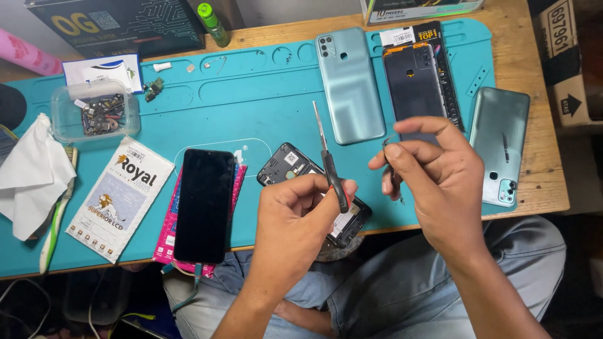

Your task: Applying thin strips of double-sided adhesive tape to the internal frame of a mobile phone during repair.

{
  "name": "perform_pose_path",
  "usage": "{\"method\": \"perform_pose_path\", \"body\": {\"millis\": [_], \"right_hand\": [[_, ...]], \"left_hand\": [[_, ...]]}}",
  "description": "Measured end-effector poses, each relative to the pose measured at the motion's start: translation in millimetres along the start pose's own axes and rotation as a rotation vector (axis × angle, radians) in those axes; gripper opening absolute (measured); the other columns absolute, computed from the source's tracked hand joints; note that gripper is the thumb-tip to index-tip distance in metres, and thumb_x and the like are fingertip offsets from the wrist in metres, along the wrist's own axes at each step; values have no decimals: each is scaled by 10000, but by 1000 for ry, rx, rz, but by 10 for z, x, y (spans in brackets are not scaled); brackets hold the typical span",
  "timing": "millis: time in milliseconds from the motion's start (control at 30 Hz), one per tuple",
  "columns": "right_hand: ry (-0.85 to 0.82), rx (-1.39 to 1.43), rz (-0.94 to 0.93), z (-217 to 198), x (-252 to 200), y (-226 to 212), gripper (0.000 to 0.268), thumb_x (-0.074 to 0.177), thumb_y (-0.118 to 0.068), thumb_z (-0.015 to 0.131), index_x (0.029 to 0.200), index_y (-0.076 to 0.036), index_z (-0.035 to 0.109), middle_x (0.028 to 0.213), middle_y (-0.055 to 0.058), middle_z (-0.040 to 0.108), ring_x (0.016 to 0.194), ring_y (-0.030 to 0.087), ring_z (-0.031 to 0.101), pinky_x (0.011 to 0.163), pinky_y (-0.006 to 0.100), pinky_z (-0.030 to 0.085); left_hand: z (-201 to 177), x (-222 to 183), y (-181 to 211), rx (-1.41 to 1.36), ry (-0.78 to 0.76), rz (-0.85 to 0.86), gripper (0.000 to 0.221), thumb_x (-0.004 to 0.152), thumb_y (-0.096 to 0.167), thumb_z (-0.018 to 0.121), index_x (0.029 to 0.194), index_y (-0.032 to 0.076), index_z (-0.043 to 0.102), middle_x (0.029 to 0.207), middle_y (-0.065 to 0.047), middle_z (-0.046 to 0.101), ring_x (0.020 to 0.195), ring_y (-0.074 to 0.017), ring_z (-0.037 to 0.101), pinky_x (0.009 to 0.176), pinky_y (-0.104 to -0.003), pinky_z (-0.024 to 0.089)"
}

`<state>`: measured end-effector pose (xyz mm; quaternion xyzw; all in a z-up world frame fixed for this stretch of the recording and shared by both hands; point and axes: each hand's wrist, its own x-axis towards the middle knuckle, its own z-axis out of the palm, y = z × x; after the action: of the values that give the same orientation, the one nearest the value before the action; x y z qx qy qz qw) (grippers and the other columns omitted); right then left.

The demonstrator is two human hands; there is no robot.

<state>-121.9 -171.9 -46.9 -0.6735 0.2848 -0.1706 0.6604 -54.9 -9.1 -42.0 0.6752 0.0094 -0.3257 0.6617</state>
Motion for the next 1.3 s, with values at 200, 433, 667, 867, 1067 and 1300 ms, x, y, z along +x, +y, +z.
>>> {"method": "perform_pose_path", "body": {"millis": [200, 433, 667, 867, 1067, 1300], "right_hand": [[21, -14, 0, 100, -156, -361, 168, 1030, -82, 670, 1106, 56, 728, 923, 201, 830, 712, 247, 754, 758, 322, 652], [96, -122, -152, 218, -318, -507, 118, 1060, -40, 666, 1082, 72, 698, 930, 206, 819, 723, 218, 755, 726, 287, 630], [143, -175, -221, 243, -382, -531, 92, 1070, -15, 658, 1077, 67, 699, 951, 204, 821, 701, 211, 760, 702, 272, 628], [96, -118, -210, 206, -377, -526, 92, 1087, -52, 625, 1107, 29, 662, 986, 199, 821, 774, 214, 769, 729, 274, 628], [-39, 140, -8, 115, -292, -454, 312, 1021, -137, 580, 1288, 23, 609, 1173, 262, 806, 1004, 334, 809, 847, 339, 643], [-154, 119, 169, -50, -292, -72, 193, 970, -96, 678, 1064, 57, 748, 1027, 196, 795, 869, 275, 759, 862, 354, 643]], "left_hand": [[25, -132, 102, -56, -47, 12, 292, 946, 195, 838, 697, 73, 747, 517, -9, 515, 503, -76, 440, 463, -261, 331], [37, -301, 82, -103, -116, 25, 315, 936, 234, 830, 679, 91, 718, 503, -16, 544, 532, -68, 454, 532, -247, 400], [35, -349, 51, -337, -217, -138, 195, 908, 171, 828, 841, -11, 805, 760, -132, 699, 611, -142, 528, 561, -260, 418], [40, -340, 62, -423, -275, -300, 306, 865, 257, 800, 951, -36, 818, 895, -200, 790, 503, -104, 417, 497, -213, 266], [62, -339, 28, -393, -146, -171, 216, 911, 156, 830, 760, 60, 708, 682, -37, 575, 562, -91, 413, 502, -237, 252], [38, -340, 60, 117, 82, 290, 157, 873, 29, 714, 762, 103, 797, 744, 31, 698, 607, -62, 503, 538, -241, 417]]}}
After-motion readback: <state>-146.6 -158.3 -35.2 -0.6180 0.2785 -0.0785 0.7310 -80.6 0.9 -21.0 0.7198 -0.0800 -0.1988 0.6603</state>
